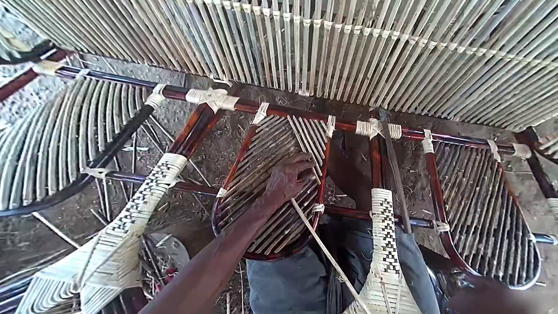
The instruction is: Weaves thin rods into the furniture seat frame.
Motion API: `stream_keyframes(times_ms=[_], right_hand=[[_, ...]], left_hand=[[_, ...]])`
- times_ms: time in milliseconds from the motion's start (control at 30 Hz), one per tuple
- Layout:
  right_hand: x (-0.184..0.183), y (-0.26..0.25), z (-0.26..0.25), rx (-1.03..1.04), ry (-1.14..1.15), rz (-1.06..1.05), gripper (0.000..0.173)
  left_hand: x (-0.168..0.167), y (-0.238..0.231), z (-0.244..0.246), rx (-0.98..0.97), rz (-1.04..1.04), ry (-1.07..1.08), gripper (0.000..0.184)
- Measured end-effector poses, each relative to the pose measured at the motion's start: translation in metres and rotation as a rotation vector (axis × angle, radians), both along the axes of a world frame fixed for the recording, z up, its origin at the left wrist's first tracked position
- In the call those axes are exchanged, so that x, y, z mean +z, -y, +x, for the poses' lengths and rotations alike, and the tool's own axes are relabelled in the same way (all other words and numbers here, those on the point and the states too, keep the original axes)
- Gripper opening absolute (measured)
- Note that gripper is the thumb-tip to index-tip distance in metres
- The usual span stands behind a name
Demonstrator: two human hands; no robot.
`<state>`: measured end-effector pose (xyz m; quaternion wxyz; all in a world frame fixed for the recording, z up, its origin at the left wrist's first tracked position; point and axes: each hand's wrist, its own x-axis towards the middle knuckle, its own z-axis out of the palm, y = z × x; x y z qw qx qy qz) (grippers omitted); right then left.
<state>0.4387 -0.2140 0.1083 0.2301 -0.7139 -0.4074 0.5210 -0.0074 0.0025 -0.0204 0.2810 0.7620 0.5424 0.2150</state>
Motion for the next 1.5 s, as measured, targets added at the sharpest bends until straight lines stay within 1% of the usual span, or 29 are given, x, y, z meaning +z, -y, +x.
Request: stream_keyframes(times_ms=[67,133,167,200,300,333,400,500,600,733,800,867,900,1000,1067,1500], right_hand=[[-0.006,-0.041,-0.046,-0.001,-0.103,0.104,0.019],[-0.024,-0.082,-0.09,0.043,-0.154,0.201,0.012],[-0.034,-0.101,-0.111,0.076,-0.177,0.235,0.01],[-0.043,-0.12,-0.131,0.114,-0.199,0.253,0.012],[-0.06,-0.163,-0.183,0.251,-0.164,0.239,0.028],[-0.065,-0.173,-0.196,0.281,-0.158,0.236,0.029],[-0.076,-0.186,-0.212,0.336,-0.17,0.241,0.023],[-0.094,-0.191,-0.223,0.374,-0.14,0.33,0.015],[-0.106,-0.192,-0.23,0.407,-0.049,0.437,0.015],[-0.114,-0.187,-0.234,0.413,0.069,0.514,0.015],[-0.117,-0.186,-0.236,0.406,0.099,0.557,0.021],[-0.119,-0.188,-0.237,0.402,0.085,0.574,0.033],[-0.12,-0.188,-0.237,0.4,0.085,0.583,0.033],[-0.121,-0.19,-0.239,0.411,0.134,0.669,0.018],[-0.12,-0.191,-0.239,0.421,0.159,0.692,0.014],[-0.124,-0.192,-0.242,0.463,0.19,0.775,0.011]], left_hand=[[-0.003,-0.001,-0.001,-0.006,0.016,0.029,0.027],[-0.004,0.0,0.0,-0.002,0.016,0.03,0.027],[-0.004,0.0,0.0,-0.005,0.012,0.027,0.027],[-0.005,-0.001,-0.001,-0.005,0.014,0.024,0.027],[-0.005,-0.001,0.0,-0.004,0.012,0.03,0.027],[-0.004,-0.001,0.0,-0.006,-0.003,0.036,0.028],[-0.002,-0.001,0.0,0.0,-0.018,0.05,0.027],[-0.004,-0.001,0.0,0.012,-0.015,0.051,0.026],[-0.002,-0.002,0.001,0.013,-0.027,0.054,0.026],[-0.002,-0.001,0.0,0.015,-0.033,0.066,0.025],[-0.003,-0.001,0.001,0.015,-0.019,0.072,0.025],[-0.003,-0.001,0.001,0.016,-0.002,0.076,0.024],[-0.004,-0.001,0.0,0.015,0.002,0.079,0.024],[-0.004,-0.001,0.0,0.009,0.001,0.075,0.024],[-0.003,-0.001,0.001,0.013,-0.005,0.075,0.025],[-0.003,-0.001,0.001,0.009,0.006,0.066,0.025]])
